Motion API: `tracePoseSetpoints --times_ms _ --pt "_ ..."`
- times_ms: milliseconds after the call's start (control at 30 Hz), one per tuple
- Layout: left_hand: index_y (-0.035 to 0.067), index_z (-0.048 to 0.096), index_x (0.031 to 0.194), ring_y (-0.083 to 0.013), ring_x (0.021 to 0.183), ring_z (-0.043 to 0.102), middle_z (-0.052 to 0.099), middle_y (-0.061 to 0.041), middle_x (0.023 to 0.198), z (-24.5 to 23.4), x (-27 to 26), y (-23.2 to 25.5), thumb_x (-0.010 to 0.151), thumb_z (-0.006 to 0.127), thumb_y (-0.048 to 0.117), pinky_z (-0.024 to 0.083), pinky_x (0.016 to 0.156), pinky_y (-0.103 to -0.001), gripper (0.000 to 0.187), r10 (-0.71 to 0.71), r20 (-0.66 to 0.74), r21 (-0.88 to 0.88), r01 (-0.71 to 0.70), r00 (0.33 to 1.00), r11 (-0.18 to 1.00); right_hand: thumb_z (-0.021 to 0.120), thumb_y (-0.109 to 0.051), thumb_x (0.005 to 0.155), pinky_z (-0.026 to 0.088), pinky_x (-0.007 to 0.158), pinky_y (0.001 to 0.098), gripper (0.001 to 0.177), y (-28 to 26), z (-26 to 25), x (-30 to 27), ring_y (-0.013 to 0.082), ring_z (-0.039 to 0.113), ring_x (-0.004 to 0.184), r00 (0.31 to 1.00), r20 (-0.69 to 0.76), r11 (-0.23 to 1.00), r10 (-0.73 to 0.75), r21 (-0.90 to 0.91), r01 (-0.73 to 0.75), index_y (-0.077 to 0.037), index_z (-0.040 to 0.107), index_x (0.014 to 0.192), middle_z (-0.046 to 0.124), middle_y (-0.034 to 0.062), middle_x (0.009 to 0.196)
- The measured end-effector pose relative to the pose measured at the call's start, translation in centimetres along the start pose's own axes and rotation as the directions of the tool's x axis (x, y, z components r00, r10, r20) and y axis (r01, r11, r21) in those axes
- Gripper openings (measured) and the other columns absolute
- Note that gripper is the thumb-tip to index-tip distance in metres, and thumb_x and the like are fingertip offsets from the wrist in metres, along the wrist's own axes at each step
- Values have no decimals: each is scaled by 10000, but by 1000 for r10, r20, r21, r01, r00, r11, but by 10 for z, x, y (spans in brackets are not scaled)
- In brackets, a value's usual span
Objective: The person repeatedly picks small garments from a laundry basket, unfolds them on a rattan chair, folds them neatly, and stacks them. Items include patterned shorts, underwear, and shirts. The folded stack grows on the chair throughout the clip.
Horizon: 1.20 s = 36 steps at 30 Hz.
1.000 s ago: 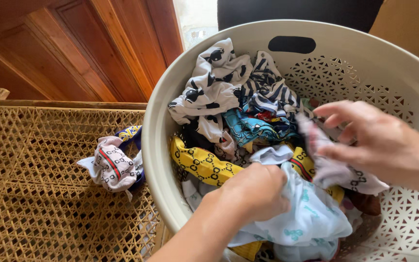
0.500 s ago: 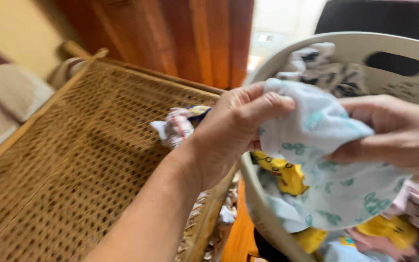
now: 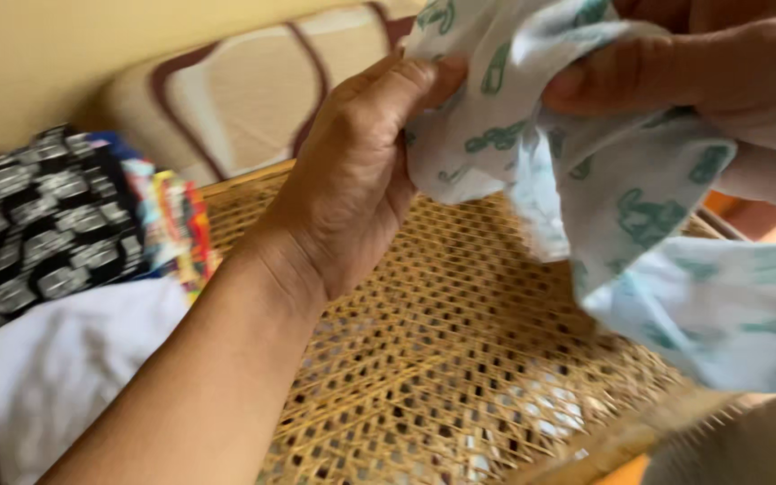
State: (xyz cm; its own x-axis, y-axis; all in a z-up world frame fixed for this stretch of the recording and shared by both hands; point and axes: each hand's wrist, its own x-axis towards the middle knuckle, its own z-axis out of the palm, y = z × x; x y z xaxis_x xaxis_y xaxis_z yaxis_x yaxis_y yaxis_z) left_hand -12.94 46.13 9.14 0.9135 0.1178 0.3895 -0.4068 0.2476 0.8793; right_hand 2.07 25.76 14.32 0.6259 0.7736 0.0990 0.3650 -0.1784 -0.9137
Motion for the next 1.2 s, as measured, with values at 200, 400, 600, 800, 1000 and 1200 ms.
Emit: tracePoseSetpoints --times_ms 200,400,600,800,1000,1200 --pt "-15 567 1358 -251 1061 713 711 -137 1169 -61 -73 23 899 704 351 633 878 -423 602 -95 -180 95 113 979 989 604 -273 1011 645 821 456 366 -27 92 37 318 788 930 957 260 987 132 -119 -104 -53 667 1296 778 180 1090" --pt "0 179 1590 -243 1199 594 589 -200 1350 -61 -95 -14 836 915 442 500 949 -385 1143 -40 -439 725 380 898 574 651 -303 960 684 778 377 294 15 142 30 208 730 885 825 360 764 435 -632 -126 -213 684 1238 735 62 1032" --pt "118 779 1189 -197 872 792 840 -112 972 -45 -103 -31 800 843 288 614 800 -329 429 -276 -460 615 526 844 587 729 -268 858 619 741 296 266 67 146 30 128 701 851 832 553 827 44 -487 281 -218 794 1110 647 -35 1074" --pt "82 696 1088 -178 837 732 748 -77 918 -43 -88 -18 667 945 333 573 747 -326 550 -198 -403 723 443 894 530 737 -238 847 638 717 272 225 63 127 42 102 727 836 919 394 825 33 -529 197 -197 791 1062 642 -60 1097" --pt "125 799 957 -133 675 693 787 -42 770 -59 -63 -8 874 714 205 575 631 -312 144 -224 -380 752 441 897 490 756 -235 853 648 709 300 268 65 112 51 120 724 906 905 405 841 -133 -436 319 -171 776 1112 623 -32 1170" --pt "71 795 1086 -51 832 693 798 10 922 -95 -54 18 861 789 155 581 790 -240 240 -122 -281 377 227 952 898 711 -242 894 579 916 389 227 83 79 73 143 665 1153 962 272 854 -33 -492 169 -182 814 1087 649 -51 1363"
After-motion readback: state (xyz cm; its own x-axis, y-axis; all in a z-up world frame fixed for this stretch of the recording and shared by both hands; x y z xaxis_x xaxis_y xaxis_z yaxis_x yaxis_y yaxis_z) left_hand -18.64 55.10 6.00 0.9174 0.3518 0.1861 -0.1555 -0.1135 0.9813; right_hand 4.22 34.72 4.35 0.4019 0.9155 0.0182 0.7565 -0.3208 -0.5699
